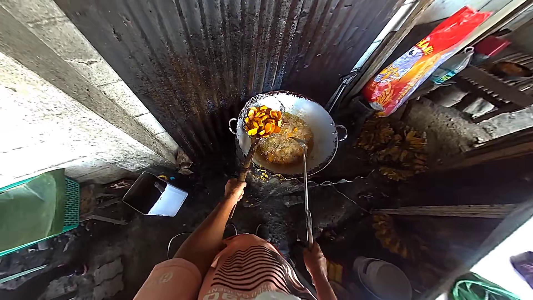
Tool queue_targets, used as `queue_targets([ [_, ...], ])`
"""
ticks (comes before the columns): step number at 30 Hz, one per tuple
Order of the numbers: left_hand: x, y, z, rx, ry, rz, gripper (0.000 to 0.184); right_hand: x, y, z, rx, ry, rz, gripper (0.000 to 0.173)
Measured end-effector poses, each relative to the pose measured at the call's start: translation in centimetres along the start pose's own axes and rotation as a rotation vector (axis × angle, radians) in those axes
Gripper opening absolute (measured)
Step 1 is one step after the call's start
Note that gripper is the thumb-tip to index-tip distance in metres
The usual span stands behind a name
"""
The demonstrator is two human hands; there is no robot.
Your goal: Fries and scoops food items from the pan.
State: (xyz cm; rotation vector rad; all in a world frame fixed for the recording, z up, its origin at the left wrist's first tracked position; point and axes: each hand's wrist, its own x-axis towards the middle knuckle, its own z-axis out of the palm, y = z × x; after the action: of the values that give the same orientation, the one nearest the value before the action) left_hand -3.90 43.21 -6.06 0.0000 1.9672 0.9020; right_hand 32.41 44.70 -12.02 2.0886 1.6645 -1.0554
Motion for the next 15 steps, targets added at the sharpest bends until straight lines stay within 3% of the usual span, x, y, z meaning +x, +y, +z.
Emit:
queue_targets([
  [5,0.1,0.1,0.0,0.008,0.009,0.0,0.024,-1.4,-1.3,-2.5,-0.072,0.068,-0.037,0.038],
  [15,0.2,0.0,0.3,0.028,0.01,0.009,0.023,-3.0,-2.8,-3.5,-0.082,0.094,-0.086,0.04],
])
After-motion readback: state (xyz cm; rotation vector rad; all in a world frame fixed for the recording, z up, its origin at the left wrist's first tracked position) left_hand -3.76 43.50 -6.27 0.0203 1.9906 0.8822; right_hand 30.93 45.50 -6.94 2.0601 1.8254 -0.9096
